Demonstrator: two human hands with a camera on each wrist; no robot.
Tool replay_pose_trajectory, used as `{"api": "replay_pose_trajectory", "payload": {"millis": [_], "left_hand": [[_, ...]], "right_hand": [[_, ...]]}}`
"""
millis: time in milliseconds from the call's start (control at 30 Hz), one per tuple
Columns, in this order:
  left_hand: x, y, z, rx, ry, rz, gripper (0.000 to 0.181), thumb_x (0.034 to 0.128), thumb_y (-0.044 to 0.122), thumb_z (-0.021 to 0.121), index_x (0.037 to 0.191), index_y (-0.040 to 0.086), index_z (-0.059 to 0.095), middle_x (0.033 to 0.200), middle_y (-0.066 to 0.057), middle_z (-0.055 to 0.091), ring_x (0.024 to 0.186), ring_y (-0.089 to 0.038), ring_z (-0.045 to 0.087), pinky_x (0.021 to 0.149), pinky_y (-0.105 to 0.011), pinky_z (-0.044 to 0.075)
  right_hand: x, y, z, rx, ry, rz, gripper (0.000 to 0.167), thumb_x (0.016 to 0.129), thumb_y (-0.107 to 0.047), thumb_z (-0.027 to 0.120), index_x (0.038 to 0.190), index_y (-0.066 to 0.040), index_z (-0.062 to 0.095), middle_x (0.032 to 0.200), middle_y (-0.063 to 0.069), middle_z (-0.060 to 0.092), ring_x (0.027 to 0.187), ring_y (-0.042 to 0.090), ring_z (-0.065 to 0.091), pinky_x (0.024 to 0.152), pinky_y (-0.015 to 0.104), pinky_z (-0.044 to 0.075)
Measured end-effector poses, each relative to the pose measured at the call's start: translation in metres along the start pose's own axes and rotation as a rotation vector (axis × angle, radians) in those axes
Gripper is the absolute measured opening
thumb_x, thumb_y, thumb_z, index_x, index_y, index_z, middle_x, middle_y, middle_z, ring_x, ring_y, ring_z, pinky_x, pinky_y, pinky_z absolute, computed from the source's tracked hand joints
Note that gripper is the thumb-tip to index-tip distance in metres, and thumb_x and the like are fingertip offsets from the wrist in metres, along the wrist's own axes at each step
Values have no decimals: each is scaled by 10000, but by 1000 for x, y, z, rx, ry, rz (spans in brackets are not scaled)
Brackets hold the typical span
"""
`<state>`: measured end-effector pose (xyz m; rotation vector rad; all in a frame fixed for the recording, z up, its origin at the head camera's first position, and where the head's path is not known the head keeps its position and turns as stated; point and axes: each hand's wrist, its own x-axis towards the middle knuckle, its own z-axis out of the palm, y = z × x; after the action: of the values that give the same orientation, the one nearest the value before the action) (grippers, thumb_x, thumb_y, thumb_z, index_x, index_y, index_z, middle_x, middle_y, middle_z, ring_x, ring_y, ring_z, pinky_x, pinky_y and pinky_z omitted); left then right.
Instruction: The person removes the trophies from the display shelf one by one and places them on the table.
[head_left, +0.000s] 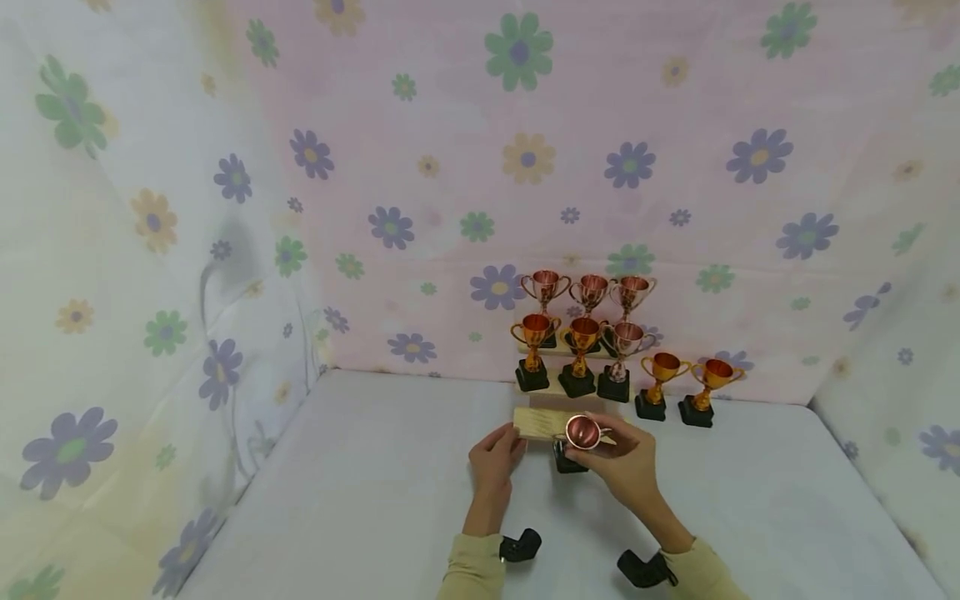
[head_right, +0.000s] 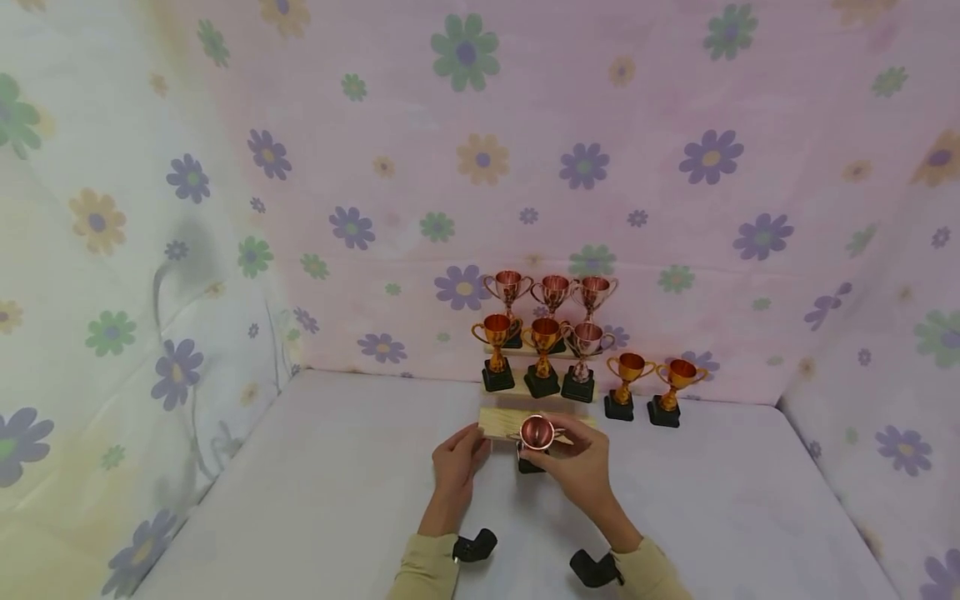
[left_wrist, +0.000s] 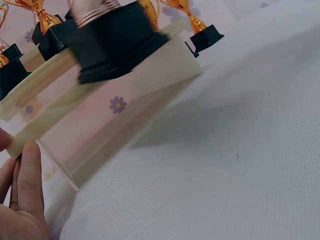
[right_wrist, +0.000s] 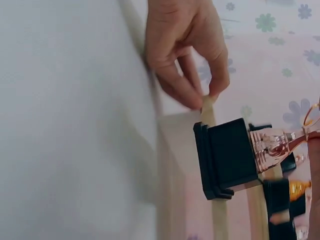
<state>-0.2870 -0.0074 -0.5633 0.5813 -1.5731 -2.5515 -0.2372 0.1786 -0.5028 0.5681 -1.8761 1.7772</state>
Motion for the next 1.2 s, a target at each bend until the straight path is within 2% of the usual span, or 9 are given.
{"api": "replay_pose_trajectory", "payload": {"millis": [100,267,500,700,833,900,1067,1200], "left_hand": [[0,0,-1,2,8,4,294,889,19,717,1155,-103,693,1091,-208,698,873,-158,709,807,-278,626],[-1,-1,-1,-1,6,13,295,894,21,718,1157,-110,690,1091,-209,697,879,-159,709,814,-278,625],[-1,-5,0,1,-8,17,298,898,21,714,1164,-112,684,1117,-215,693,882,-161,714,816,-281,625],[2,-3,1,-4,11,30,293,903,7,704,1171,-109,685,1133,-228,689,893,-162,718,819,-277,624],[1,-2,3,-1,4,25,301,910,17,707,1183,-105,680,1147,-227,684,907,-161,715,836,-279,621],[0,-1,3,-7,4,12,293,912,18,710,1180,-97,683,1146,-216,684,903,-155,714,833,-272,620],[-1,-1,3,-25,3,23,290,916,8,701,1178,-114,678,1152,-232,679,888,-159,717,817,-268,623],[0,-2,3,-18,0,21,283,920,9,698,1175,-112,679,1155,-235,676,889,-161,720,821,-266,621]], "right_hand": [[-12,0,-19,9,-27,-9,553,644,225,837,1159,180,638,1127,-42,738,948,64,704,761,236,624],[-28,-2,-52,-11,-61,23,584,646,244,821,1182,225,590,1136,-103,736,996,55,704,795,255,620],[-44,-11,-89,-48,25,78,587,636,294,786,1190,161,644,1146,-34,754,991,68,710,793,234,613],[-39,-12,-109,-194,169,183,565,659,266,799,1191,132,663,1092,-138,746,913,25,705,751,197,608],[-33,-7,-127,-320,262,201,580,676,246,806,1221,105,667,1061,-206,722,871,-13,686,729,153,594],[-29,-3,-137,-302,308,195,592,672,274,787,1227,111,662,1057,-193,729,866,-15,685,740,141,587],[-15,8,-161,-163,362,179,585,683,313,743,1234,148,637,1070,-110,752,886,13,687,789,150,579],[-11,15,-176,-204,385,220,549,716,273,754,1235,143,633,1043,-136,744,863,-6,672,783,122,568]]}}
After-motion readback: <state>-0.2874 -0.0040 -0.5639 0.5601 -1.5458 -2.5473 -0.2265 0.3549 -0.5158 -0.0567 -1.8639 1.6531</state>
